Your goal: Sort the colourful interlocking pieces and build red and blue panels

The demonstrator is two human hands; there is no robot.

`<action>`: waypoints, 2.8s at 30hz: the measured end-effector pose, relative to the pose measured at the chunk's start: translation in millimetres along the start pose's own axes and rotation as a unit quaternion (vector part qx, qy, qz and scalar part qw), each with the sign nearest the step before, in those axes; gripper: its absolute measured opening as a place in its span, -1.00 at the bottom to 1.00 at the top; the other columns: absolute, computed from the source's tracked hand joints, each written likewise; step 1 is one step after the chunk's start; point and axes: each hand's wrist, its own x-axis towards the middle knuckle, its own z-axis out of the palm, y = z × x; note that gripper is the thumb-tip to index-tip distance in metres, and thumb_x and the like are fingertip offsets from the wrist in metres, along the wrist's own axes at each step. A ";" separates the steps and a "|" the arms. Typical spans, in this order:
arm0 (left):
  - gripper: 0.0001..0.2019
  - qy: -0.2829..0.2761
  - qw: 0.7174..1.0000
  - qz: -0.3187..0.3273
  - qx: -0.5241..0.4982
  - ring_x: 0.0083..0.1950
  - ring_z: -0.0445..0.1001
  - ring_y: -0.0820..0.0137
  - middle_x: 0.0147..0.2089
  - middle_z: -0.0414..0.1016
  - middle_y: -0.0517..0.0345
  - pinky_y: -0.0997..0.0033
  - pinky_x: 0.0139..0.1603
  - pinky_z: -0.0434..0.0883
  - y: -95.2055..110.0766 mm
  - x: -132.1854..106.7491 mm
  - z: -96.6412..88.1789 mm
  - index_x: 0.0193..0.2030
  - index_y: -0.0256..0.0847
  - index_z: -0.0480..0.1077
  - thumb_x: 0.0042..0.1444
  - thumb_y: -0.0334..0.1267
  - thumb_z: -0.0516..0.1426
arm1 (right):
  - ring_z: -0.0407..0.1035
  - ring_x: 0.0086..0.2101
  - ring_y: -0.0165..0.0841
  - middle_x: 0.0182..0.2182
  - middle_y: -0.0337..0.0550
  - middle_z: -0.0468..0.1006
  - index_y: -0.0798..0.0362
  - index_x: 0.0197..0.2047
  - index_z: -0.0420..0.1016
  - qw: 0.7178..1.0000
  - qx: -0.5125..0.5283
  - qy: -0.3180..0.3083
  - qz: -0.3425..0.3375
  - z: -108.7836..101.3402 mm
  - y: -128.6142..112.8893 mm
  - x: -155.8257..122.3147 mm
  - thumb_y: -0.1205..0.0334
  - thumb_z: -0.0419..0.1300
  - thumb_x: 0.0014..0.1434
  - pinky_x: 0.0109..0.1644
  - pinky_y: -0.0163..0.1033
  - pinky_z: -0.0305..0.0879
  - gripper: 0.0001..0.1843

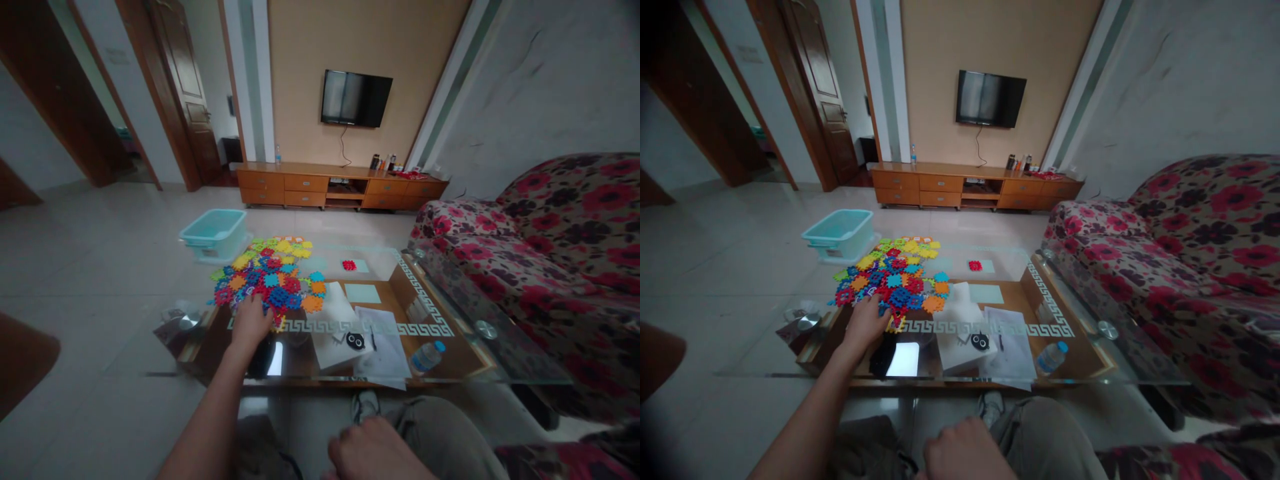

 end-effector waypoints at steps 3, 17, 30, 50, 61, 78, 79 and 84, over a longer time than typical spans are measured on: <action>-0.65 0.017 1.000 0.006 -0.004 0.04 0.40 0.08 0.02 0.41 -0.19 0.16 0.10 0.31 3.3 5.6 4.9 0.06 -0.33 0.34 0.18 -0.20 0.05 | 0.55 -0.29 -0.12 -0.29 0.07 0.65 0.10 -0.20 0.61 0.998 -0.050 0.038 -0.006 -28.4 2.0 47.9 0.15 0.13 0.27 -0.23 -0.15 0.39 -0.73; -0.61 0.045 0.999 0.012 0.023 0.12 0.36 0.08 0.04 0.37 -0.16 0.16 0.14 0.31 -30.8 41.1 19.6 0.10 -0.28 0.34 0.15 -0.20 0.08 | 0.54 -0.24 -0.14 -0.25 0.09 0.64 0.11 -0.20 0.56 0.995 -0.024 0.084 -0.058 -45.1 60.9 117.0 0.19 0.05 0.29 -0.22 -0.21 0.29 -0.73; -0.65 0.020 0.999 0.023 0.014 0.12 0.39 0.13 0.06 0.44 -0.11 0.19 0.18 0.30 -20.8 39.4 27.9 0.07 -0.25 0.40 0.16 -0.25 0.06 | 0.53 -0.21 -0.18 -0.22 0.05 0.63 0.10 -0.20 0.53 0.992 -0.001 0.123 0.008 -35.1 104.6 129.5 0.20 -0.01 0.34 -0.20 -0.25 0.24 -0.70; -0.55 -0.027 0.730 -0.207 -0.651 -0.32 0.58 0.36 -0.31 0.58 0.13 0.33 -0.21 0.50 34.6 12.0 9.0 -0.13 -0.20 0.39 -0.12 -0.05 0.35 | 0.33 -0.42 -0.39 -0.45 -0.20 0.50 0.10 -0.29 0.48 0.947 0.244 0.209 -0.033 -37.3 116.2 137.0 0.21 0.06 0.30 -0.35 -0.32 0.11 -0.78; -0.55 -0.150 0.639 -0.224 -0.721 -0.34 0.50 0.44 -0.38 0.46 0.29 0.25 -0.15 0.55 78.8 -10.1 8.9 -0.33 -0.17 0.29 -0.27 -0.20 0.45 | 0.35 -0.47 -0.42 -0.41 -0.23 0.48 0.10 -0.12 0.44 0.795 0.585 0.163 0.006 -20.5 125.0 157.4 0.05 0.24 0.12 -0.39 -0.30 0.27 -0.66; -0.67 -0.237 0.749 -0.080 -0.614 -0.33 0.48 0.40 -0.36 0.52 0.18 0.44 -0.28 0.36 68.0 -11.7 18.1 -0.26 -0.19 0.33 -0.03 -0.10 0.33 | 0.29 -0.50 -0.44 -0.48 -0.25 0.45 0.10 -0.34 0.50 0.791 0.596 0.142 -0.006 -21.1 123.1 159.6 -0.04 0.34 -0.01 -0.41 -0.30 0.19 -0.64; -0.68 -0.233 0.760 -0.070 -0.603 -0.32 0.47 0.40 -0.36 0.52 0.18 0.44 -0.27 0.35 67.5 -11.4 18.0 -0.27 -0.20 0.34 -0.03 -0.09 0.33 | 0.29 -0.50 -0.44 -0.48 -0.24 0.45 0.10 -0.35 0.51 0.789 0.596 0.149 -0.007 -22.2 123.0 159.1 -0.04 0.34 0.00 -0.42 -0.30 0.18 -0.65; -0.71 -0.251 0.804 -0.001 -0.538 -0.27 0.48 0.33 -0.32 0.56 0.09 0.40 -0.25 0.37 67.7 -13.1 15.7 -0.30 -0.24 0.47 0.06 -0.02 0.25 | 0.30 -0.51 -0.43 -0.47 -0.23 0.47 0.07 -0.32 0.51 0.771 0.610 0.176 0.045 -26.3 121.3 157.6 -0.03 0.31 0.03 -0.47 -0.31 0.14 -0.68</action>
